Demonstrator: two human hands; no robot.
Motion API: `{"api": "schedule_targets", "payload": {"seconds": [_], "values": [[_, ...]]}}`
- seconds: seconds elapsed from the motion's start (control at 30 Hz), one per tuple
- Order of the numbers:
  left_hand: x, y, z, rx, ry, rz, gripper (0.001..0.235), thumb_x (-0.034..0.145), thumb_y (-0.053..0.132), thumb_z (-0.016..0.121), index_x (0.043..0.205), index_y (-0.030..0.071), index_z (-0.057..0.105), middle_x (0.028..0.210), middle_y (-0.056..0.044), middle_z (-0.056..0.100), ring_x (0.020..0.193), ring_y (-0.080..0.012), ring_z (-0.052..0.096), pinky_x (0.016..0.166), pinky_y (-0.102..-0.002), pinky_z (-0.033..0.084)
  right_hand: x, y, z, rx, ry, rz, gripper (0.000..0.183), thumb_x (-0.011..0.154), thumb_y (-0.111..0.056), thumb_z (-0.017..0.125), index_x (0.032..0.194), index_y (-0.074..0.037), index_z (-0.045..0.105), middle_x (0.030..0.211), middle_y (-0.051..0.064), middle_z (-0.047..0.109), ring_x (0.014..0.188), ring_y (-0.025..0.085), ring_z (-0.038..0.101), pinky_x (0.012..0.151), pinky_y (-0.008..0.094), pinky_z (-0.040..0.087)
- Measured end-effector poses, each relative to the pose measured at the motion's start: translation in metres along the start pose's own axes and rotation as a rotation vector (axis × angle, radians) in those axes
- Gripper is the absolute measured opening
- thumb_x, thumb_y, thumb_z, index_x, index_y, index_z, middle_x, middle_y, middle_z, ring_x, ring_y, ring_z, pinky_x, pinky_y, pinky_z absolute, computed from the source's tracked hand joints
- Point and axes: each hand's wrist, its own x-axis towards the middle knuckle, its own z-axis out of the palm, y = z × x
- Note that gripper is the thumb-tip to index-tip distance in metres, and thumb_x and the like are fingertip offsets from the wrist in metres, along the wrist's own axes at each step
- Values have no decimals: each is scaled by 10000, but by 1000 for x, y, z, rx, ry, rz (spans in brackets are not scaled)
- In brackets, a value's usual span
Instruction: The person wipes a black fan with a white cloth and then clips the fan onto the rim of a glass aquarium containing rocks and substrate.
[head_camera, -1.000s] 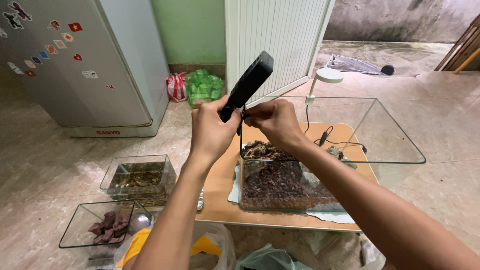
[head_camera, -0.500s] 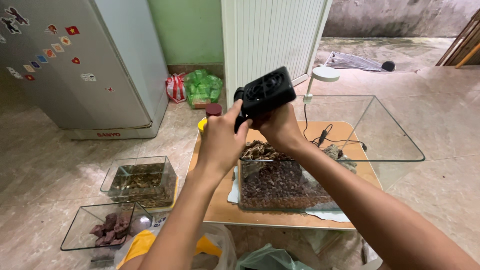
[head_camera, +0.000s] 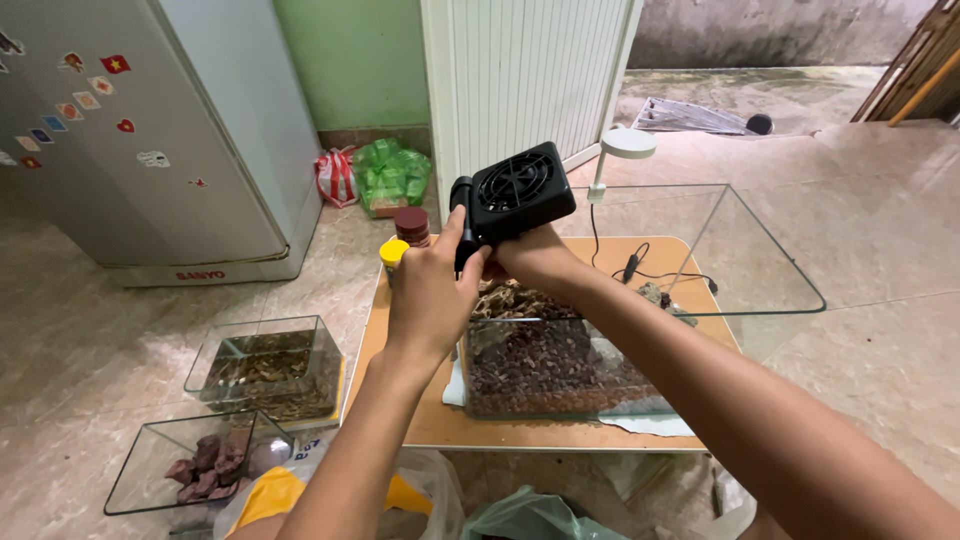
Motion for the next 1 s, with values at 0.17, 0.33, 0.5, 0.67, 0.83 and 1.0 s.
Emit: {"api": "schedule_targets", "payload": {"seconds": [0.17,0.33,0.5,0.67,0.83,1.0], "values": [[-3,1,0,-63,42,-20,613,1121,272,862,1682,47,763,1068,-361,898,1014,-551,903,781,-604,718,52,41,-9,333,-178,384,250,1132,-146,587,1197,16,767,918,181,852,797,301,907,751,427,791],[-4,2,2,-104,67,-61,595,1112,246,883,1675,81,785,1102,-341,910,1003,-545,910,790,-559,736,64,58,-13,418,-290,503,324,1217,-288,488,1182,-127,767,879,29,734,718,131,739,675,253,694],[-6,4,2,-83,60,-69,642,1099,293,893,1702,113,761,1133,-366,905,1041,-563,902,843,-621,749,31,27,-12,-41,-59,-18,323,1151,-331,751,1115,-58,921,906,163,896,847,312,915,716,422,761],[-8,7,-1,-117,60,-79,644,1103,264,881,1714,106,754,1141,-363,908,1036,-564,906,843,-603,757,18,5,-17,-352,-5,-312,285,999,-9,630,967,19,912,825,270,845,788,500,861,699,522,682],[-9,9,-5,-122,55,-83,652,1089,238,881,1715,101,758,1139,-358,910,1026,-554,910,843,-583,766,38,43,-8,-191,-55,-183,246,957,-2,680,925,-3,924,785,166,855,756,296,867,790,441,705],[-9,9,-3,-148,67,-106,647,1091,242,864,1712,100,752,1149,-374,902,1058,-545,909,847,-594,762,12,-8,-3,138,-99,307,319,1148,-204,660,1194,56,840,899,184,873,814,316,924,805,445,793]]}}
